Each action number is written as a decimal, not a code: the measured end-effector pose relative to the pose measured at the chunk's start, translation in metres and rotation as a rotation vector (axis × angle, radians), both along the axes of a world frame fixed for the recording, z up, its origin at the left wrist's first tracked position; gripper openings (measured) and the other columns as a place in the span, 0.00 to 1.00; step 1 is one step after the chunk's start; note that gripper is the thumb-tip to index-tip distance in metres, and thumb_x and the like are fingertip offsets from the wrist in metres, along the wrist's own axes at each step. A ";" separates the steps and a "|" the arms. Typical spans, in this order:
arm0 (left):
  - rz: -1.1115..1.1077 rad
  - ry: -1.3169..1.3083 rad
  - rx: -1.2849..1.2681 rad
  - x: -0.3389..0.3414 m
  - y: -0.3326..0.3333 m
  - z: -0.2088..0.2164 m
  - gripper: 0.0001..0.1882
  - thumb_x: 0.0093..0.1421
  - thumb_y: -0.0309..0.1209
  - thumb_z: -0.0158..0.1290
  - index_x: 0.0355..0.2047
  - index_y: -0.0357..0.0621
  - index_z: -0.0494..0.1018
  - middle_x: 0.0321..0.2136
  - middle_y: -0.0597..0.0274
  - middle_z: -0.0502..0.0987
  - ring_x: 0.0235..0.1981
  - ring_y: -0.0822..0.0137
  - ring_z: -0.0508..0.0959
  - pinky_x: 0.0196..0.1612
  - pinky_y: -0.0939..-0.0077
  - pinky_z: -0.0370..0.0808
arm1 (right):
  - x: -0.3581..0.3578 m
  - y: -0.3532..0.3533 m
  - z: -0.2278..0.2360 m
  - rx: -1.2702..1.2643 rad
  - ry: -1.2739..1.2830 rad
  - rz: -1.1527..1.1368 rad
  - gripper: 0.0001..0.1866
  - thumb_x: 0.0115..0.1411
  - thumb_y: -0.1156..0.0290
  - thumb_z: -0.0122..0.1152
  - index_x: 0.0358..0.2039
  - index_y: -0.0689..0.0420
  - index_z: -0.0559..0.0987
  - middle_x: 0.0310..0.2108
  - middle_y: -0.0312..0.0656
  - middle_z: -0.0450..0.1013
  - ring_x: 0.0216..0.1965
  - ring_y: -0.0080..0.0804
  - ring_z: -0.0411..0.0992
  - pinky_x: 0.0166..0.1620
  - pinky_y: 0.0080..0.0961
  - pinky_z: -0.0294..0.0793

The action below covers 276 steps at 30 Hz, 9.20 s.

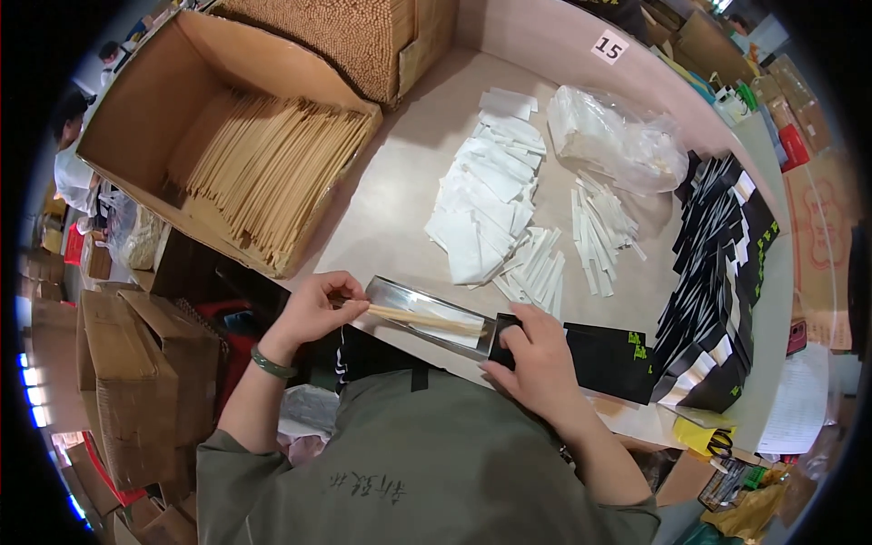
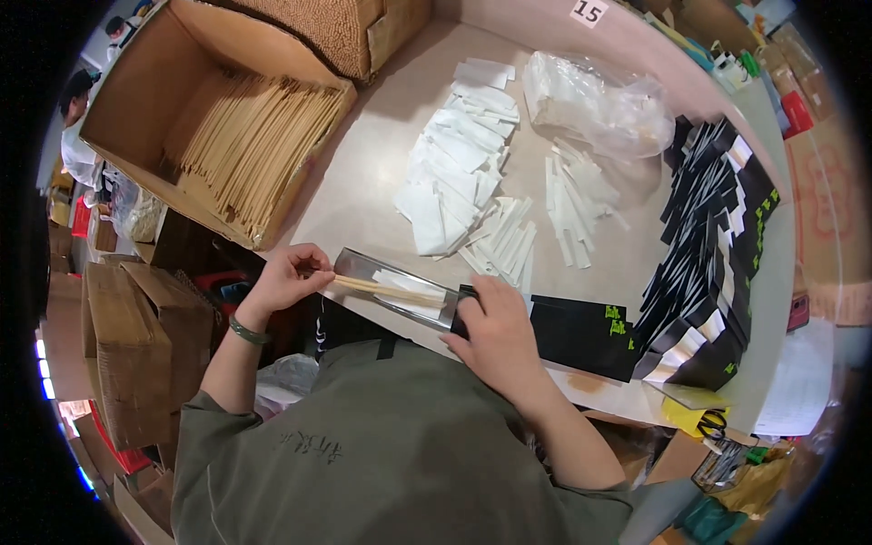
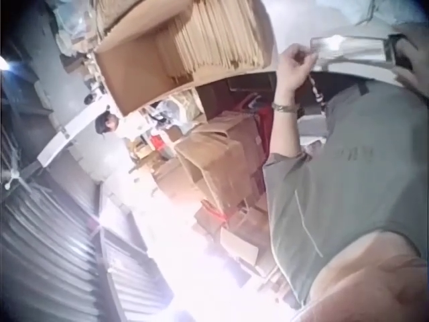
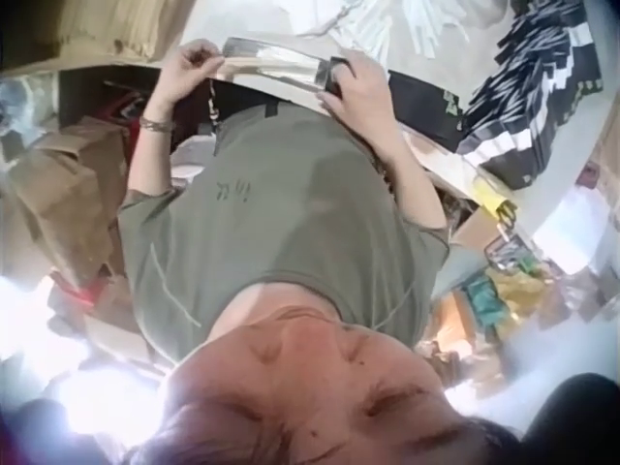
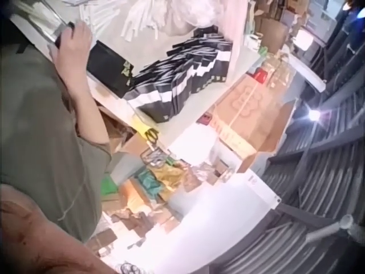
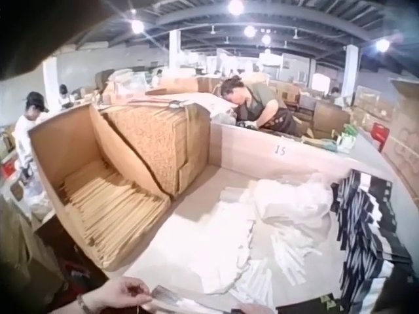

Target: Manually packaging wooden sticks into plastic bags using a metal funnel tool to guide them.

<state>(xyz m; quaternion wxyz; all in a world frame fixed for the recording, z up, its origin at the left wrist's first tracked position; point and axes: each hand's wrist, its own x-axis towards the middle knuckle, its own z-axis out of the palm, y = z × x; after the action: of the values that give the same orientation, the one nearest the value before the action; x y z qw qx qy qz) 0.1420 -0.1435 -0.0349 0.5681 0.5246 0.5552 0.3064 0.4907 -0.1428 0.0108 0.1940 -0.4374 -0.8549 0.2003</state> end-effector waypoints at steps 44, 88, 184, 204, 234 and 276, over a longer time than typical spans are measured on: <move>-0.209 0.506 0.108 0.145 0.024 0.021 0.21 0.48 0.35 0.64 0.39 0.39 0.71 0.32 0.51 0.77 0.33 0.53 0.78 0.37 0.63 0.75 | 0.035 0.010 0.004 -0.216 -0.198 -0.196 0.18 0.59 0.55 0.61 0.30 0.60 0.76 0.33 0.54 0.74 0.35 0.55 0.73 0.36 0.45 0.71; 0.335 1.045 0.423 -0.098 0.082 0.009 0.07 0.59 0.29 0.51 0.32 0.37 0.74 0.31 0.41 0.78 0.37 0.40 0.77 0.38 0.50 0.74 | -0.054 0.090 -0.067 0.150 0.147 -0.221 0.05 0.56 0.73 0.58 0.29 0.61 0.77 0.36 0.52 0.73 0.40 0.51 0.72 0.41 0.41 0.73; -0.087 0.544 0.786 0.060 0.059 0.035 0.29 0.50 0.37 0.67 0.52 0.40 0.72 0.43 0.48 0.77 0.46 0.48 0.77 0.50 0.61 0.74 | 0.012 0.103 -0.046 -0.271 -0.182 -0.335 0.11 0.55 0.62 0.61 0.30 0.58 0.77 0.30 0.50 0.77 0.35 0.51 0.76 0.37 0.42 0.74; 0.403 1.053 0.416 -0.106 0.074 0.013 0.09 0.63 0.30 0.49 0.31 0.36 0.74 0.31 0.40 0.77 0.34 0.38 0.75 0.36 0.50 0.72 | -0.043 0.103 -0.010 -0.036 -0.174 -0.181 0.08 0.55 0.69 0.60 0.24 0.58 0.76 0.27 0.48 0.74 0.34 0.48 0.75 0.36 0.42 0.75; 0.222 0.439 0.449 0.110 0.018 0.000 0.14 0.54 0.26 0.63 0.41 0.39 0.77 0.35 0.58 0.76 0.34 0.62 0.79 0.38 0.72 0.77 | 0.003 0.005 -0.021 0.092 -0.119 0.016 0.18 0.45 0.64 0.74 0.30 0.61 0.76 0.58 0.57 0.65 0.59 0.56 0.64 0.58 0.46 0.66; -0.161 0.598 0.381 0.120 -0.011 0.009 0.28 0.46 0.29 0.65 0.48 0.41 0.69 0.35 0.51 0.74 0.36 0.48 0.77 0.38 0.61 0.75 | 0.019 0.002 -0.013 -0.290 -0.293 -0.341 0.21 0.63 0.54 0.56 0.23 0.59 0.74 0.19 0.51 0.72 0.25 0.53 0.73 0.30 0.46 0.70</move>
<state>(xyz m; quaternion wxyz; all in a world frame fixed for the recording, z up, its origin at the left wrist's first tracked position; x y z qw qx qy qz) 0.2624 -0.1548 -0.0259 0.2949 0.7295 0.5865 0.1918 0.5102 -0.1406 -0.0022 0.0342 -0.6226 -0.7504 0.2195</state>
